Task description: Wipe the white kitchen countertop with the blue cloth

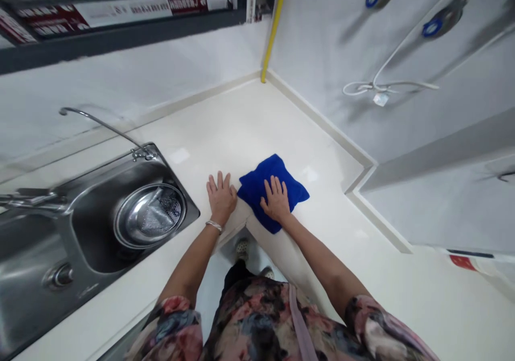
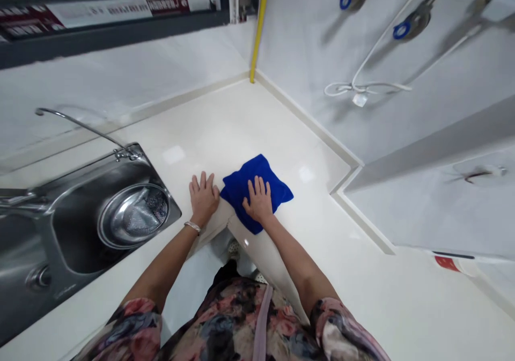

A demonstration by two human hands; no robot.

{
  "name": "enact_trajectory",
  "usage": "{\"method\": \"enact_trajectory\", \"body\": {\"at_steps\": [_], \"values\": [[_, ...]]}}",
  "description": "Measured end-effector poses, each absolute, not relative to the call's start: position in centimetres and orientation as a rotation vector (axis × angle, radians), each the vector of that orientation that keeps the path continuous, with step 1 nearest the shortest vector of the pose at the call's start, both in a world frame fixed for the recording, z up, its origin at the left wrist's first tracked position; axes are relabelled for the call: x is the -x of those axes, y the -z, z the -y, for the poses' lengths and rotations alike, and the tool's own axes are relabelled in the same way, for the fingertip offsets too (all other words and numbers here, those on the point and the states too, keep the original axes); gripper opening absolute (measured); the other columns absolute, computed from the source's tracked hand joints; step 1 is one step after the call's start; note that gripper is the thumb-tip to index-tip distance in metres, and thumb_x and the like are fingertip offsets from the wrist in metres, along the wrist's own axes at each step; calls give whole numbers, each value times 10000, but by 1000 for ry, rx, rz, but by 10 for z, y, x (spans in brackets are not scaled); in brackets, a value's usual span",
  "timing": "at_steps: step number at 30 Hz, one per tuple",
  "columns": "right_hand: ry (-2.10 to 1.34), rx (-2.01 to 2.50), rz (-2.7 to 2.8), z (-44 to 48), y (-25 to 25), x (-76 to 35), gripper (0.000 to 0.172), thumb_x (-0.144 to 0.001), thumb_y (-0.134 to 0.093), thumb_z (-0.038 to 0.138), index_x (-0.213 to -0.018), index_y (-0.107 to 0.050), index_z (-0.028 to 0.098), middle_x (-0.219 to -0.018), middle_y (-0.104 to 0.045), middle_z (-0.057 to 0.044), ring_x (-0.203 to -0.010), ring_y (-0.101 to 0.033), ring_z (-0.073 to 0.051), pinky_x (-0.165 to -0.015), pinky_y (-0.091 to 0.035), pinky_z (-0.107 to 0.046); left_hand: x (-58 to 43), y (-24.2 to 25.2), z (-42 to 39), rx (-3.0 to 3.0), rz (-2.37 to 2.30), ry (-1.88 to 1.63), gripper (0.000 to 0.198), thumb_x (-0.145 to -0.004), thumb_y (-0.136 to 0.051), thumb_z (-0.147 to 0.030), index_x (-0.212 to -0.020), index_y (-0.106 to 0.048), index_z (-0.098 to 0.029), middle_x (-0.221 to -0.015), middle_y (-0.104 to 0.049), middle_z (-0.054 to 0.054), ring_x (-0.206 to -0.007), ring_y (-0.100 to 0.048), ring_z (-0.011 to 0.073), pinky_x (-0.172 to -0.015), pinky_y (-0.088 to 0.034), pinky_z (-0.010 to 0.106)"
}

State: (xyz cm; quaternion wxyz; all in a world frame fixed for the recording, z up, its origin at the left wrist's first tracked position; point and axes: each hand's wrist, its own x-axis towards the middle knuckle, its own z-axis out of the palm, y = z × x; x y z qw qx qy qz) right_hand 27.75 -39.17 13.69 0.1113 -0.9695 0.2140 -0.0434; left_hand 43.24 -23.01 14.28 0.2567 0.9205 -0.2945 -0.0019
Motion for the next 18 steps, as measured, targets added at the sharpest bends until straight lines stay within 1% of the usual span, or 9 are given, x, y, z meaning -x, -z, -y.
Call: {"method": "enact_trajectory", "body": {"at_steps": [4, 9, 14, 16, 18], "values": [[174, 2862, -533, 380, -129, -250, 707, -1036, -499, 356, -1685, -376, 102, -1791, -250, -206, -1677, -209, -364, -1358, -176, -627, -434, -141, 228, -2485, 801, -56, 580, -1045, -429, -283, -1574, -583, -104, -1735, -409, 203, -1678, -176, 455, -1333, -227, 689], [356, 2875, -552, 363, -111, -199, 735, -1040, -491, 322, -1731, -293, 168, -1779, -292, -186, -1652, -289, -382, -1325, -292, -654, -437, -138, 225, -2475, 812, -112, 582, -1039, -423, -285, -1563, -595, -99, -1722, -429, 210, -1672, -203, 454, -1331, -251, 681], [557, 2929, -622, 357, -97, -132, 811, -1034, -492, 290, -1768, -149, 274, -1760, -352, -137, -1598, -418, -360, -1268, -443, -622, -441, -136, 222, -2474, 829, -169, 574, -1025, -439, -288, -1536, -629, -108, -1692, -469, 220, -1660, -248, 455, -1322, -293, 686], [622, 2946, -693, 356, -92, -107, 815, -1037, -495, 317, -1768, -136, 321, -1742, -391, -108, -1559, -479, -355, -1214, -524, -606, -443, -134, 221, -2470, 840, -201, 574, -1023, -432, -292, -1526, -642, -114, -1682, -477, 229, -1653, -269, 457, -1316, -313, 688], [691, 2946, -775, 356, -85, -83, 826, -1030, -511, 337, -1766, -136, 355, -1724, -420, -85, -1513, -536, -350, -1152, -591, -595, -447, -133, 219, -2463, 845, -234, 570, -1019, -426, -302, -1516, -657, -146, -1670, -500, 214, -1648, -293, 442, -1309, -334, 687]]}}
